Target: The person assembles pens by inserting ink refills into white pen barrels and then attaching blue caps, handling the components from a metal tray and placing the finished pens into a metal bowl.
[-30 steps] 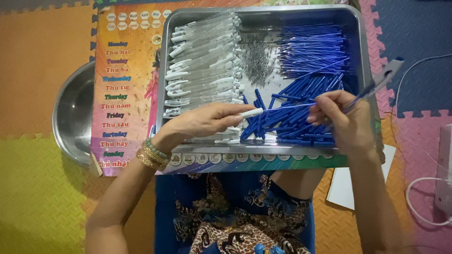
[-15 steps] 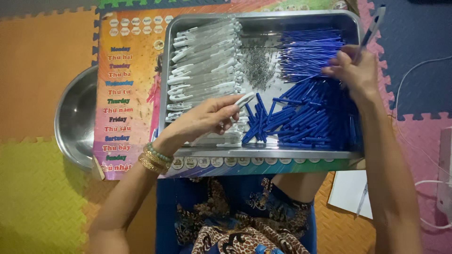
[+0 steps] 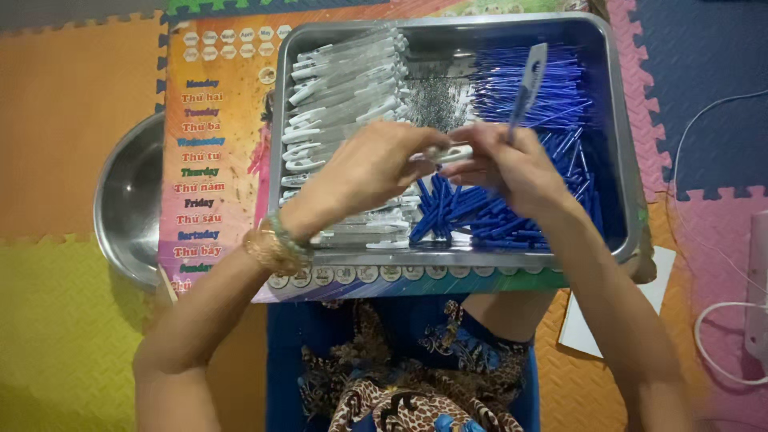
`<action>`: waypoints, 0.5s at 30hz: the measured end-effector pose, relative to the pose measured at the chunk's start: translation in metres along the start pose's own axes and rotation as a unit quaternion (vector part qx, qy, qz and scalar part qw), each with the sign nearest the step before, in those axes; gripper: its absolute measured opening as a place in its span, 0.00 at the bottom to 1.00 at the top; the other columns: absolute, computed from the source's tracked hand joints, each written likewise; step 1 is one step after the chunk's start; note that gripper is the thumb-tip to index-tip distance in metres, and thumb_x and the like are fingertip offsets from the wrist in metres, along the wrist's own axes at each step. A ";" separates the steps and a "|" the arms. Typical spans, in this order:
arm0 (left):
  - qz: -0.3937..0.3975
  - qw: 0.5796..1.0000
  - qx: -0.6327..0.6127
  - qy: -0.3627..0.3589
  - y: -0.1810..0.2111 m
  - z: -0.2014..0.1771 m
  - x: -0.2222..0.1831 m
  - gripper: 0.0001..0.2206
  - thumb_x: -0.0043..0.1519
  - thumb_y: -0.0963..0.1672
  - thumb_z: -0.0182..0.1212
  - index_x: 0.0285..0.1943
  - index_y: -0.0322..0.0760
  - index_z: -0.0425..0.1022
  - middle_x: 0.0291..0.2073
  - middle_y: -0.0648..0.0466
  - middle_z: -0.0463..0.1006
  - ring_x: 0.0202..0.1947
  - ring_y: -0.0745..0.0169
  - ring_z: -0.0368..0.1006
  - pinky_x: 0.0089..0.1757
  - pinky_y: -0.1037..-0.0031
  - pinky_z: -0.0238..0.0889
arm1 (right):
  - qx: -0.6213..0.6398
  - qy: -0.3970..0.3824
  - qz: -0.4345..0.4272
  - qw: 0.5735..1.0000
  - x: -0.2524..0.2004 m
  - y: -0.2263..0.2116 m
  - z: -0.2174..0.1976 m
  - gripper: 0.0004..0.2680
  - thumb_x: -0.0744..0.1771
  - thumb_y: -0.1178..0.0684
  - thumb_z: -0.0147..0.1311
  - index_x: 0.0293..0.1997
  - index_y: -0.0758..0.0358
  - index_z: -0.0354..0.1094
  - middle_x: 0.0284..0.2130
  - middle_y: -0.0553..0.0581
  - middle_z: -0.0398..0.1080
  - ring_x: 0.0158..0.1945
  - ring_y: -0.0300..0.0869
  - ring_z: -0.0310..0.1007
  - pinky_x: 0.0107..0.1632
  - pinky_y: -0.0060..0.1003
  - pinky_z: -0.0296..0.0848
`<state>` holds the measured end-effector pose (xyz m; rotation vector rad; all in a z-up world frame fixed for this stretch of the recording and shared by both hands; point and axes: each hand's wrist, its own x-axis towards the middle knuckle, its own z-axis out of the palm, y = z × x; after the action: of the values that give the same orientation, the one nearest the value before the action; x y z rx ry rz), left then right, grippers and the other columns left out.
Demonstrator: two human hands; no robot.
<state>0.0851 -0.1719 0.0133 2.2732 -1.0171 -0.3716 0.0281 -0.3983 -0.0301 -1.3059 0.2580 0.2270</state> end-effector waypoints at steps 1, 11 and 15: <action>-0.001 1.000 0.001 0.000 0.001 0.008 0.004 0.13 0.70 0.43 0.65 0.63 0.43 0.83 0.40 0.47 0.88 0.36 0.50 0.87 0.37 0.64 0.81 | 0.000 -0.001 0.000 1.000 0.008 0.009 -0.002 0.17 0.73 0.43 0.53 0.58 0.72 0.74 0.38 0.61 0.79 0.42 0.52 0.88 0.48 0.52 0.90; 0.072 0.901 0.425 0.051 0.030 0.014 0.026 0.09 0.65 0.51 0.74 0.40 0.46 0.86 0.36 0.52 0.88 0.37 0.56 0.84 0.37 0.65 0.74 | 0.145 -0.055 0.034 0.987 0.049 0.062 -0.028 0.10 0.72 0.51 0.60 0.54 0.67 0.77 0.35 0.59 0.79 0.38 0.46 0.86 0.49 0.51 0.89; 0.064 0.883 0.464 0.020 0.032 0.005 0.023 0.04 0.67 0.44 0.71 0.39 0.44 0.86 0.34 0.50 0.87 0.34 0.56 0.83 0.34 0.65 0.70 | 0.150 -0.084 0.052 0.984 0.047 0.060 -0.030 0.11 0.73 0.49 0.59 0.57 0.65 0.77 0.42 0.64 0.82 0.43 0.47 0.88 0.49 0.41 0.89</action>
<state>0.0795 -0.2079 0.0294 2.9783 -1.5343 0.3096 0.0527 -0.4120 -0.1070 -0.9693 0.2089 0.3709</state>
